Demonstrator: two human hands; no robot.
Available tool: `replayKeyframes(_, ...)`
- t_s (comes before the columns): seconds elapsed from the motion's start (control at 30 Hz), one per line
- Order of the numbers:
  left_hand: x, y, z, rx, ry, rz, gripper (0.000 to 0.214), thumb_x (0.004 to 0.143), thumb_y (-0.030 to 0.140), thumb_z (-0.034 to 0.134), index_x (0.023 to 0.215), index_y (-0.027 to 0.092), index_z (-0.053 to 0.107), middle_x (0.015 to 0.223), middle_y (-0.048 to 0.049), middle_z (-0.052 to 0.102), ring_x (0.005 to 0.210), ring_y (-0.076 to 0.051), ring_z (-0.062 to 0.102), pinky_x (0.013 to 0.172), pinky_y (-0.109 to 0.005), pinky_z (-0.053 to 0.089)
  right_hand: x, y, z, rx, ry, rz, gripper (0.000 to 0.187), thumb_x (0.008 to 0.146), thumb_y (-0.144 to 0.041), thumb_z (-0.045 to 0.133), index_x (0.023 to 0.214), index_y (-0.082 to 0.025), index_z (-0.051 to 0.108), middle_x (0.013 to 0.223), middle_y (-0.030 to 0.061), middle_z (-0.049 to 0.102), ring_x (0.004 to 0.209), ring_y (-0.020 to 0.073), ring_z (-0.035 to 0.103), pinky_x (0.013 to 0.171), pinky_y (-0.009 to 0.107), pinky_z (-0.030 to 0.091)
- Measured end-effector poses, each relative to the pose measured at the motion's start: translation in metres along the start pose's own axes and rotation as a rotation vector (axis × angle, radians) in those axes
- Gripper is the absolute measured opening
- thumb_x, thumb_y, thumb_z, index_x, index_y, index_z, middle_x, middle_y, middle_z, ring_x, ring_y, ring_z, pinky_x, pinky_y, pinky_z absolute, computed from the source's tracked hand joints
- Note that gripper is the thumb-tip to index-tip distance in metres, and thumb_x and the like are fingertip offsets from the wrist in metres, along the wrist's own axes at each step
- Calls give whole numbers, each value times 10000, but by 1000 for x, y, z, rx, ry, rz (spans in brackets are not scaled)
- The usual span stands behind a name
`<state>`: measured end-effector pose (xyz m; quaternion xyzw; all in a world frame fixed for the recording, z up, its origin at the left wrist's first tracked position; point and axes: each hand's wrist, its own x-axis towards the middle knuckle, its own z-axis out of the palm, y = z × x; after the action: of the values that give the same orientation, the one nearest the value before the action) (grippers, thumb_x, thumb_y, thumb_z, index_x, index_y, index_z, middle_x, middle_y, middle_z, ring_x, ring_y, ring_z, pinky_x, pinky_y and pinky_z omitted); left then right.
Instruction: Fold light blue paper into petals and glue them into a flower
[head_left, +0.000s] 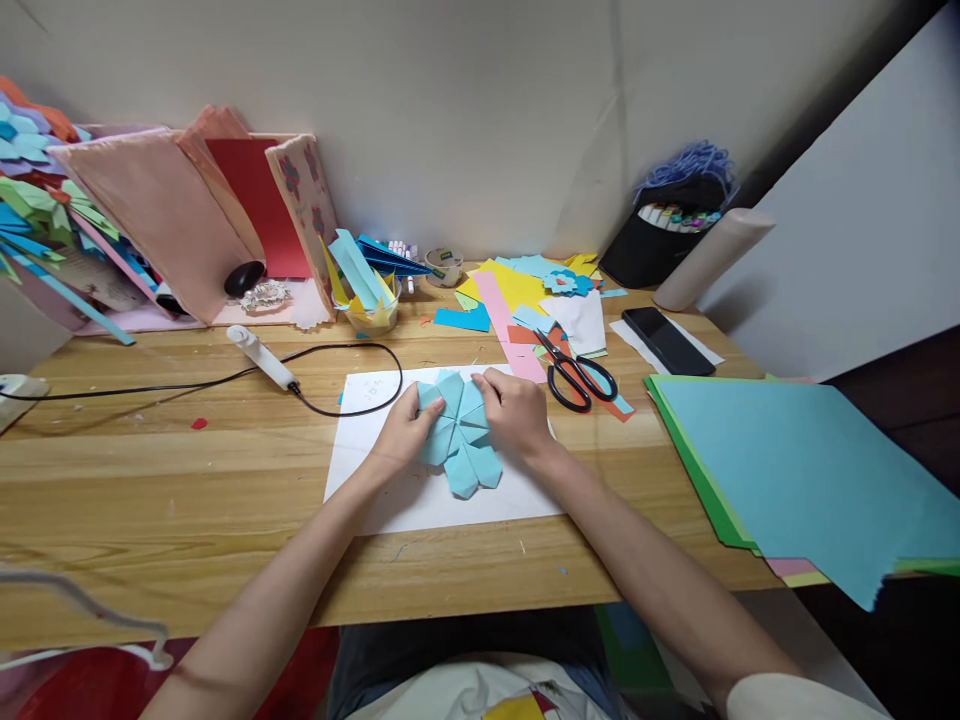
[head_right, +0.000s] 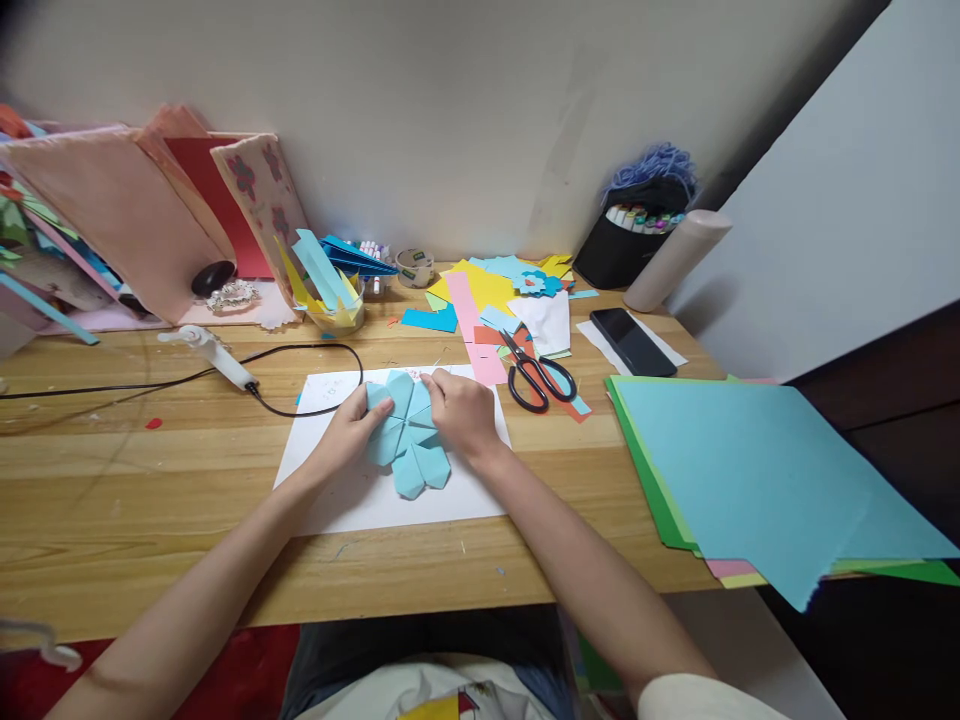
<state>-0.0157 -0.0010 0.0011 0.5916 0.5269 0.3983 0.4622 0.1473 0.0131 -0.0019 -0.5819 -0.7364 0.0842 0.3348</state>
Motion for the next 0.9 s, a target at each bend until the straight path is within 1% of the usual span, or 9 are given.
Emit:
replayKeyframes(0.23,1,-5,-6,18,-47,-23,263,745,436,515,813,182,499,831,-8,571,787,-169,506,691,-260,389,-1,-3,3,16,4,-7,371,881,-351,359,576,-184,488,520,16,504,492,123,390,504,260,186)
replayKeyframes(0.53,1,-7,-6,-4,-76,-13,246,764,411,510,838,177,504,869,-20,574,806,-172,513,679,-260,392,-3,-3,4,33,6,-23,374,890,-354,342,584,-185,474,534,17,502,499,123,401,518,260,208)
replayKeyframes(0.7,0,-7,-5,-8,-60,-23,261,751,415,523,845,172,514,874,-24,581,814,-177,520,691,-263,397,-2,-4,4,40,-7,-16,370,888,-349,344,592,-184,493,539,20,508,507,127,410,525,260,219)
replayKeyframes(0.9,-2,-3,0,8,-26,-34,260,744,398,522,829,152,530,823,-26,582,767,-172,521,675,-269,403,-2,-4,3,48,5,-4,361,881,-344,362,587,-180,491,531,15,497,504,118,403,517,250,217)
